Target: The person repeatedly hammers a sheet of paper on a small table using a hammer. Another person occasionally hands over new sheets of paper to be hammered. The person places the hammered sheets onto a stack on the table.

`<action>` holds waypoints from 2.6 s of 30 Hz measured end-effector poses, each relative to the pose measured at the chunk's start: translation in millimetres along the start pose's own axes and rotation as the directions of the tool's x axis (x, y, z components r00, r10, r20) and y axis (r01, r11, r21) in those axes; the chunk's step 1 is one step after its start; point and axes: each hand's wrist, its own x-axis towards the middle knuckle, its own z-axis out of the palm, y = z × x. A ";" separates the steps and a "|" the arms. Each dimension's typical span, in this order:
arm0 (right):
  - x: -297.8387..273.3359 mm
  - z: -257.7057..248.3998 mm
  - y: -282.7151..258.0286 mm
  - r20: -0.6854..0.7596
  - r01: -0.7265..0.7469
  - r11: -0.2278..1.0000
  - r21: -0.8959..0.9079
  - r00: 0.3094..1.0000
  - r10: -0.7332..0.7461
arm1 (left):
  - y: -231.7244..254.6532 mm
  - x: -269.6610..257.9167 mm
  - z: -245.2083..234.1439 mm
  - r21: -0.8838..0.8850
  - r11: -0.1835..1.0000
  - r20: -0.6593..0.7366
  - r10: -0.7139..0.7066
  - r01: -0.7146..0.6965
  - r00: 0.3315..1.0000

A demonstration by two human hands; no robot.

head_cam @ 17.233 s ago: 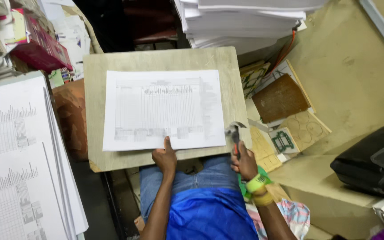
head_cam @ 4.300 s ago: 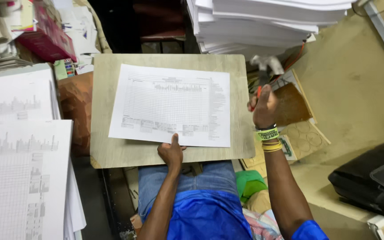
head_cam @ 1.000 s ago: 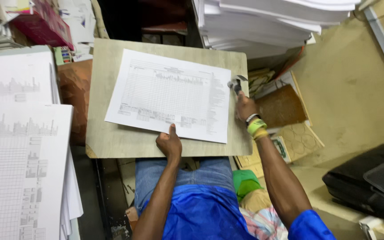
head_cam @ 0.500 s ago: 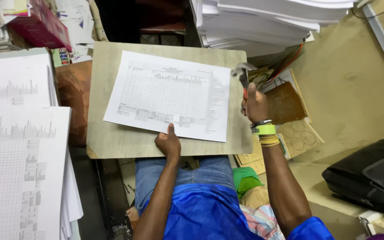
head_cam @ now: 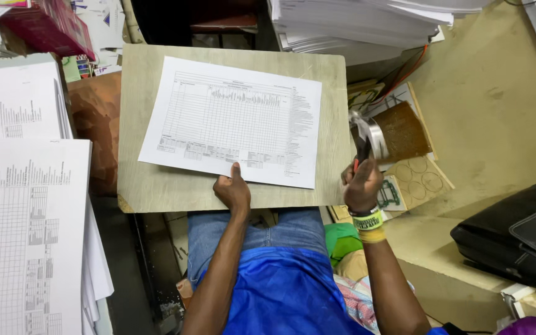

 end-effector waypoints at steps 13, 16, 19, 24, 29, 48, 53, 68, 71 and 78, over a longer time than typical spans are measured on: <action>-31.4 -17.9 -39.4 0.229 -0.328 0.829 -0.453 0.856 0.464 | -3.4 -1.5 -3.7 -0.021 0.999 0.016 0.039 -0.039 0.999; -51.0 -26.5 -11.5 0.302 -0.122 0.510 -0.851 0.681 0.667 | -6.8 6.3 -3.8 -0.048 0.997 -0.006 0.053 -0.053 0.999; -42.9 -36.3 -6.5 0.278 -0.455 0.815 -0.358 0.782 0.559 | 31.4 19.3 -7.4 -0.111 0.993 -0.036 0.043 -0.047 0.998; -46.1 -22.3 -22.7 0.242 -0.528 0.843 0.099 0.835 0.494 | 152.9 33.7 -70.7 -0.487 0.840 -0.031 0.259 -0.241 0.965; -49.1 1.2 -14.8 0.318 -0.525 0.838 0.151 0.828 0.461 | 195.8 19.0 -193.2 -0.709 0.612 -0.237 0.262 -0.351 0.936; -62.9 5.1 -9.0 0.529 -0.601 0.797 0.067 0.699 0.482 | 116.2 -3.5 -277.5 -0.697 0.690 -0.069 -0.335 0.195 0.940; -74.7 2.8 -0.5 0.426 -0.676 0.727 0.121 0.697 0.577 | 111.0 4.4 -174.3 -0.571 0.803 0.112 -0.128 0.169 0.985; -113.2 -77.5 -7.6 0.251 -0.690 0.719 0.089 0.714 0.654 | 412.6 72.5 311.6 0.216 -0.236 0.871 0.485 -0.947 0.078; -130.3 -80.5 11.9 0.207 -0.711 0.687 0.149 0.702 0.682 | 388.6 96.3 314.6 0.158 -0.231 0.791 0.611 -0.960 -0.017; -110.1 -78.7 -3.5 0.250 -0.695 0.716 0.063 0.706 0.663 | 362.1 83.5 243.2 -0.206 -0.276 0.478 0.809 -0.939 -0.342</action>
